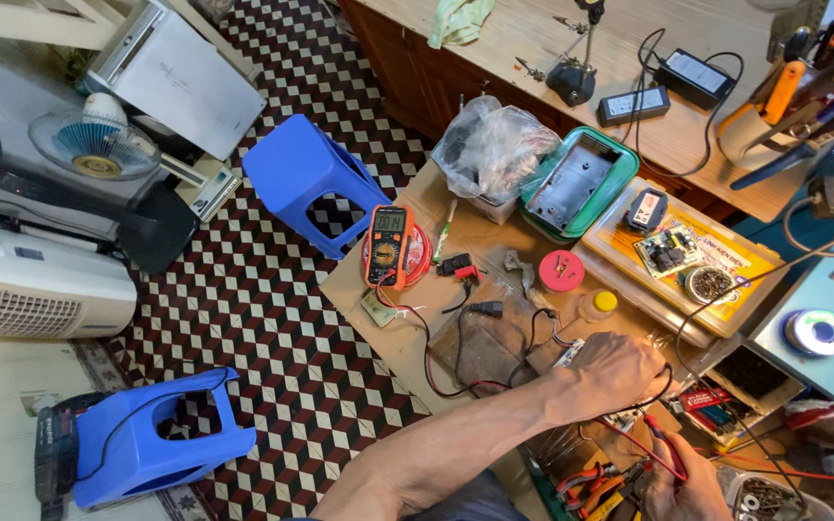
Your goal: The person uses a multimeter to test a green circuit board on a workbench. They connect the multimeter probes to various points on the board, flip the board over to test the other side, and use a small screwdriver to adjust components. The person also briefly uses a power drill on the board.
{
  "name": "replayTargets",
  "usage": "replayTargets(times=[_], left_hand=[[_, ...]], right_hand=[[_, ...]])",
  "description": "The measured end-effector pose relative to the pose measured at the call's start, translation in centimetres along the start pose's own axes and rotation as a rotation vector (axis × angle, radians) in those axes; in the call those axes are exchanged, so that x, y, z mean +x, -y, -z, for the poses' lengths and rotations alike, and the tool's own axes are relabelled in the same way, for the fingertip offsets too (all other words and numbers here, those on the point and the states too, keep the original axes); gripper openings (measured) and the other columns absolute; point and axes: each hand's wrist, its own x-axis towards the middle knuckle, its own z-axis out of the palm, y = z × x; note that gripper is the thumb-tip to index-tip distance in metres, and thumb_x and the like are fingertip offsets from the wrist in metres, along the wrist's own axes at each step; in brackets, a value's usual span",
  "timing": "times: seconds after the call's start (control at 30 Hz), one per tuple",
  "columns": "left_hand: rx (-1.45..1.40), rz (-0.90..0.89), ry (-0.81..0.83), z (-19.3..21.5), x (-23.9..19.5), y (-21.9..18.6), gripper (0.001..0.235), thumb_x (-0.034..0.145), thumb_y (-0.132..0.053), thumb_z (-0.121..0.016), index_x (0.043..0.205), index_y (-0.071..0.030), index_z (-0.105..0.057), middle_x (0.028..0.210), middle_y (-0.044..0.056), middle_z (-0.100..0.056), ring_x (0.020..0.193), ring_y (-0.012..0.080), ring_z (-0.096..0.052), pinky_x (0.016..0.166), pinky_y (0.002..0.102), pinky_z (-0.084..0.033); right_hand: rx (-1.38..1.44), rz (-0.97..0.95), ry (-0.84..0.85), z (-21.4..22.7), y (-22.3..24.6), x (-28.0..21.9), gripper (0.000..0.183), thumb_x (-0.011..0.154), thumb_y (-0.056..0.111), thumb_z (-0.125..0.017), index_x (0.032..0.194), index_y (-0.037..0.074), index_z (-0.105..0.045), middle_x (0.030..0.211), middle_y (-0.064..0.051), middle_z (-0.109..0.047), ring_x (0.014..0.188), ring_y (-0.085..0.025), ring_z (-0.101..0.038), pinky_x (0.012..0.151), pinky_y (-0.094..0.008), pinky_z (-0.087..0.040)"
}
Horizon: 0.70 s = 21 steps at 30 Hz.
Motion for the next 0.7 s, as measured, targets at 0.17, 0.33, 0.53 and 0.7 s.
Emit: replayTargets(times=[0.17, 0.33, 0.53, 0.7], left_hand=[[0.018, 0.004, 0.014, -0.9, 0.3, 0.6, 0.041, 0.093, -0.046, -0.064, 0.083, -0.008, -0.075, 0.082, 0.021, -0.073, 0.074, 0.0392, -0.073, 0.066, 0.049, -0.058], [0.061, -0.059, -0.037, -1.4, 0.3, 0.8, 0.044, 0.090, -0.049, -0.065, 0.080, -0.008, -0.074, 0.082, 0.021, -0.072, 0.075, 0.0401, -0.072, 0.066, 0.050, -0.058], [0.015, -0.027, -0.034, -2.2, 0.6, 1.0, 0.038, 0.089, -0.046, -0.066, 0.079, -0.010, -0.073, 0.078, 0.018, -0.073, 0.073, 0.0377, -0.073, 0.063, 0.050, -0.057], [0.018, -0.052, -0.040, -2.4, 0.6, 1.4, 0.032, 0.090, -0.039, -0.064, 0.079, -0.009, -0.071, 0.077, 0.018, -0.073, 0.069, 0.0361, -0.072, 0.059, 0.049, -0.056]], right_hand=[[-0.018, 0.112, -0.043, -0.5, -3.4, 0.5, 0.022, 0.093, 0.011, -0.062, 0.112, 0.001, -0.066, 0.065, -0.010, -0.065, 0.060, -0.021, -0.063, 0.055, -0.032, -0.049], [-0.009, 0.106, -0.042, -0.3, -3.7, 0.4, 0.024, 0.093, 0.012, -0.061, 0.114, 0.000, -0.065, 0.065, -0.010, -0.065, 0.059, -0.021, -0.063, 0.055, -0.032, -0.050], [-0.044, 0.027, -0.053, -0.2, -2.5, 0.3, 0.021, 0.095, 0.013, -0.062, 0.112, 0.000, -0.067, 0.065, -0.012, -0.065, 0.059, -0.022, -0.063, 0.055, -0.033, -0.050], [-0.032, -0.007, -0.046, -0.2, -2.8, 0.2, 0.023, 0.096, 0.013, -0.063, 0.114, -0.001, -0.066, 0.068, -0.012, -0.063, 0.058, -0.021, -0.064, 0.055, -0.033, -0.050]])
